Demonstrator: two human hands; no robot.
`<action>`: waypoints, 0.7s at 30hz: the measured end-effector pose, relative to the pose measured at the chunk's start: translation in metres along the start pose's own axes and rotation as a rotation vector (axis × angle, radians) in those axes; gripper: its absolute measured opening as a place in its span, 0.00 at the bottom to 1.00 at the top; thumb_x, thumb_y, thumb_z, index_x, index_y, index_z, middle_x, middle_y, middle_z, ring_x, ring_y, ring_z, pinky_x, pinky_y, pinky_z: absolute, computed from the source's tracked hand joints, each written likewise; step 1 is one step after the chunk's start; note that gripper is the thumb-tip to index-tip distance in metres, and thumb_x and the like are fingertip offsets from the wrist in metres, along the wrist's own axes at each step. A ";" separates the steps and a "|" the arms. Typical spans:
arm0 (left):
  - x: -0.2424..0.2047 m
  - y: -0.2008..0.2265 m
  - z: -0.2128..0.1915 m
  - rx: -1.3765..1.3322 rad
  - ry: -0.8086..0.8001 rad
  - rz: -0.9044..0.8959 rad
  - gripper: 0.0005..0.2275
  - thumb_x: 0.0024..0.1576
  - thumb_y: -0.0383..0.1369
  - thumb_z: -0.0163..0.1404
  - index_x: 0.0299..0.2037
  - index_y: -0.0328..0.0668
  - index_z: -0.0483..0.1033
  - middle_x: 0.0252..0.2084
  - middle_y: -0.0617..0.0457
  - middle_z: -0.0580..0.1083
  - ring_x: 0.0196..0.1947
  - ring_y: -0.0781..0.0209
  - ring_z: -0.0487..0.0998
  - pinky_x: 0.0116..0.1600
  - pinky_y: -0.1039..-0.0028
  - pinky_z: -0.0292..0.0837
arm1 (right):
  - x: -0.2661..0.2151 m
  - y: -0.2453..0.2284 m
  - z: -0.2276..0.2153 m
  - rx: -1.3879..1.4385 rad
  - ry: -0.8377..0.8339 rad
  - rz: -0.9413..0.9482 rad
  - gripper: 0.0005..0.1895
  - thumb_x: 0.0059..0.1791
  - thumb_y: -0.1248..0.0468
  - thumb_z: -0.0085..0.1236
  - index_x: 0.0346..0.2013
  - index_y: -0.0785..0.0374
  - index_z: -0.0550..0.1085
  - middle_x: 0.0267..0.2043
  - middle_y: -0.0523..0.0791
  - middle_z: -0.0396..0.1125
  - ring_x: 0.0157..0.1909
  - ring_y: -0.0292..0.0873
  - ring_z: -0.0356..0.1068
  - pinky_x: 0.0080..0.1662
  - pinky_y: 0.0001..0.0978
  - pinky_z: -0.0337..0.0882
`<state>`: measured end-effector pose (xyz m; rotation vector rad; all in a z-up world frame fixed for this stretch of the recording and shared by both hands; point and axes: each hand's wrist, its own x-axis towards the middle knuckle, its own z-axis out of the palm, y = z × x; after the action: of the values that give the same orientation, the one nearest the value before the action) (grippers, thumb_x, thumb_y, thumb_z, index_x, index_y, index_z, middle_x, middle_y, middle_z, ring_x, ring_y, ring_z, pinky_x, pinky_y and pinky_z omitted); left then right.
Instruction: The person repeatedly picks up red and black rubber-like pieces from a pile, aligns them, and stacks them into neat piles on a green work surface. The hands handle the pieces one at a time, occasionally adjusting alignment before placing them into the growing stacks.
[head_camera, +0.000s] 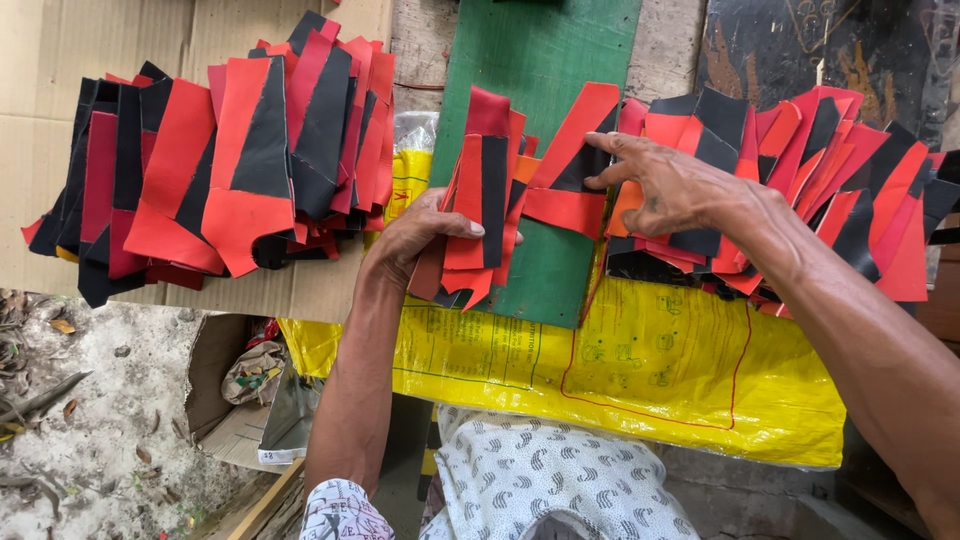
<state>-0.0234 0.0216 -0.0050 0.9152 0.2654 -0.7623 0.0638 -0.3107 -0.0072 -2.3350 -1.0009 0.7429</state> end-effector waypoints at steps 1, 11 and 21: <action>-0.002 0.000 0.000 0.003 -0.008 -0.006 0.25 0.46 0.21 0.54 0.57 0.25 0.68 0.47 0.34 0.79 0.45 0.47 0.83 0.52 0.62 0.81 | -0.002 0.000 0.002 0.037 0.011 0.010 0.34 0.32 0.69 0.52 0.54 0.64 0.78 0.76 0.55 0.49 0.73 0.56 0.52 0.67 0.42 0.55; -0.002 0.003 0.007 -0.050 -0.047 -0.016 0.28 0.45 0.21 0.51 0.60 0.26 0.67 0.50 0.36 0.77 0.49 0.45 0.82 0.54 0.60 0.82 | 0.033 0.015 0.031 0.331 0.636 0.387 0.38 0.38 0.75 0.71 0.61 0.68 0.67 0.48 0.51 0.65 0.37 0.41 0.71 0.38 0.30 0.74; 0.002 0.002 0.004 -0.004 -0.011 -0.015 0.28 0.45 0.23 0.54 0.59 0.24 0.69 0.48 0.35 0.78 0.46 0.47 0.83 0.54 0.60 0.81 | 0.059 0.061 0.022 0.422 0.661 0.343 0.20 0.46 0.78 0.61 0.54 0.69 0.77 0.37 0.40 0.71 0.37 0.31 0.69 0.42 0.23 0.74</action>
<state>-0.0212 0.0182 -0.0018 0.9057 0.2648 -0.7804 0.1137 -0.2983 -0.0775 -2.1475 -0.1405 0.2181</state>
